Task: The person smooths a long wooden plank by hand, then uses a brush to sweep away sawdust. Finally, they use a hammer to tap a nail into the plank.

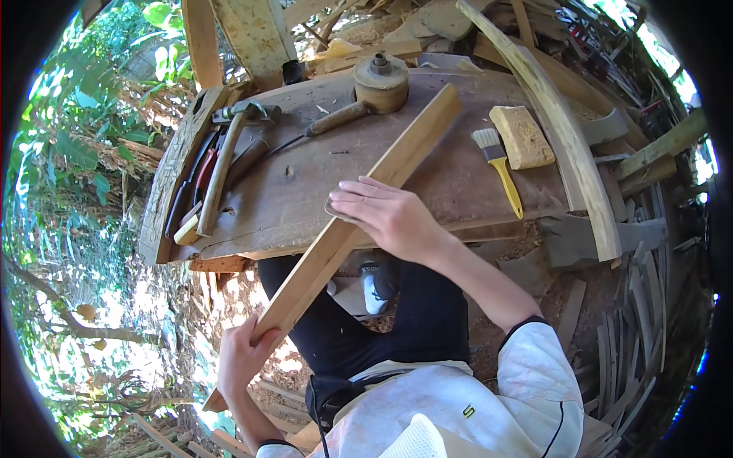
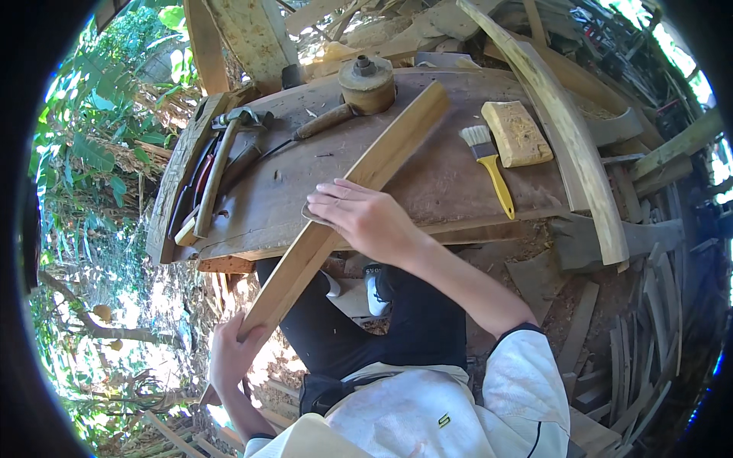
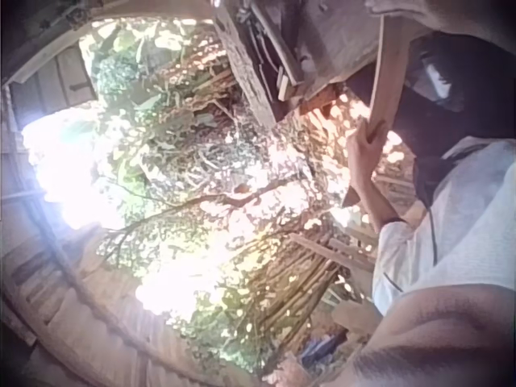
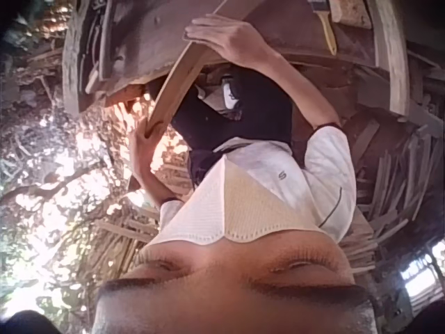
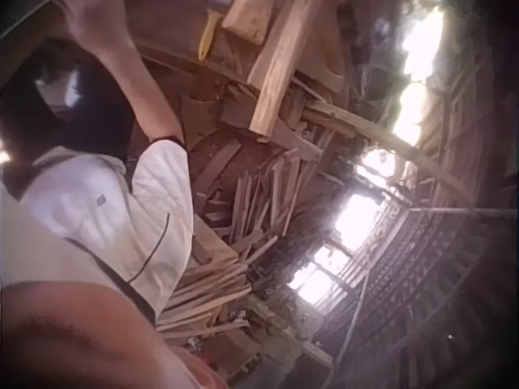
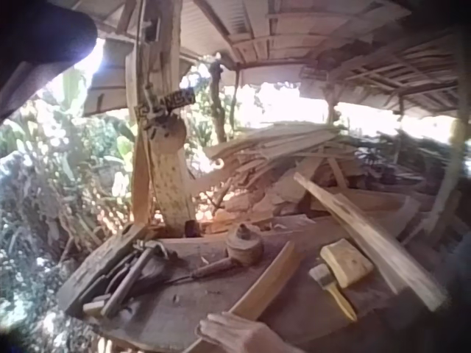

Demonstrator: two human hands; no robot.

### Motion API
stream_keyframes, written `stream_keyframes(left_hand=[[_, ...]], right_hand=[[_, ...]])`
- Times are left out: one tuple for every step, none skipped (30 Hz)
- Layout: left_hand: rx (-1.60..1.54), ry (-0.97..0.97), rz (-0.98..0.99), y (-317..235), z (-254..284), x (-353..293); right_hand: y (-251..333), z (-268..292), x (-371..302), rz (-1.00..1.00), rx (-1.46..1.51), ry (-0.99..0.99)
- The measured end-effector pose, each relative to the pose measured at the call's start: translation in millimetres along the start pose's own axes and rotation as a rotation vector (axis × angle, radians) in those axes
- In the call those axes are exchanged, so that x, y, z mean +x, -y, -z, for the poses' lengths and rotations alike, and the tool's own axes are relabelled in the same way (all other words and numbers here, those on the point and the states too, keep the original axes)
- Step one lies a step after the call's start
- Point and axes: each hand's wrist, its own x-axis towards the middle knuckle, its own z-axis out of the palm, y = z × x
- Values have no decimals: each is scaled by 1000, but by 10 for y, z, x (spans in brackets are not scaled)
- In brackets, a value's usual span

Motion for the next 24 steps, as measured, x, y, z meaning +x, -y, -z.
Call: stream_keyframes(left_hand=[[38,-1,54,-15,38,-64],[56,-10,61,-4,45,-136],[70,-12,57,12,37,-169],[86,-28,62,21,41,-185],[54,9,119,15,63,-190],[22,47,176,4,91,-196],[-4,87,235,4,126,-210],[-13,71,237,62,122,-245],[-22,55,238,158,97,-301],[-32,36,242,222,86,-357],[-9,28,201,233,83,-370],[14,19,159,239,79,-381],[35,-1,121,239,71,-373],[33,3,118,236,74,-363],[31,7,115,229,86,-353],[33,13,121,234,94,-360],[5,16,171,248,95,-368],[-23,19,220,267,88,-378],[-53,28,259,275,79,-372],[-48,26,249,268,72,-378],[-41,23,239,257,73,-376],[-37,9,225,238,74,-349],[-3,4,178,248,85,-343],[31,-1,131,283,104,-352]], right_hand=[[-122,55,-3,-10,-34,14],[-254,107,-10,-22,-65,31],[-434,185,-3,-153,-111,-27],[-415,171,10,-158,-121,-41],[-368,137,9,-163,-132,-54],[-296,95,6,-168,-144,-67],[-136,5,-20,-80,-53,-37],[-119,5,-13,-41,-19,-24],[-96,20,3,-2,15,-11],[-67,26,22,41,51,2],[-236,143,85,-6,-62,37],[-367,187,68,-97,-91,-17],[-461,217,116,-177,-117,-73],[-512,230,140,-257,-143,-129],[-401,180,39,-234,-159,-51],[-245,93,13,-94,-115,-49],[-130,61,3,-51,-9,-21],[-70,45,7,-8,97,8],[-170,100,12,-89,68,-18],[-385,192,14,-174,40,-40],[-578,282,21,-258,13,-64],[-715,379,78,-359,-74,-148],[-692,313,37,-296,-159,-138],[-612,202,-31,-233,-244,-128]])
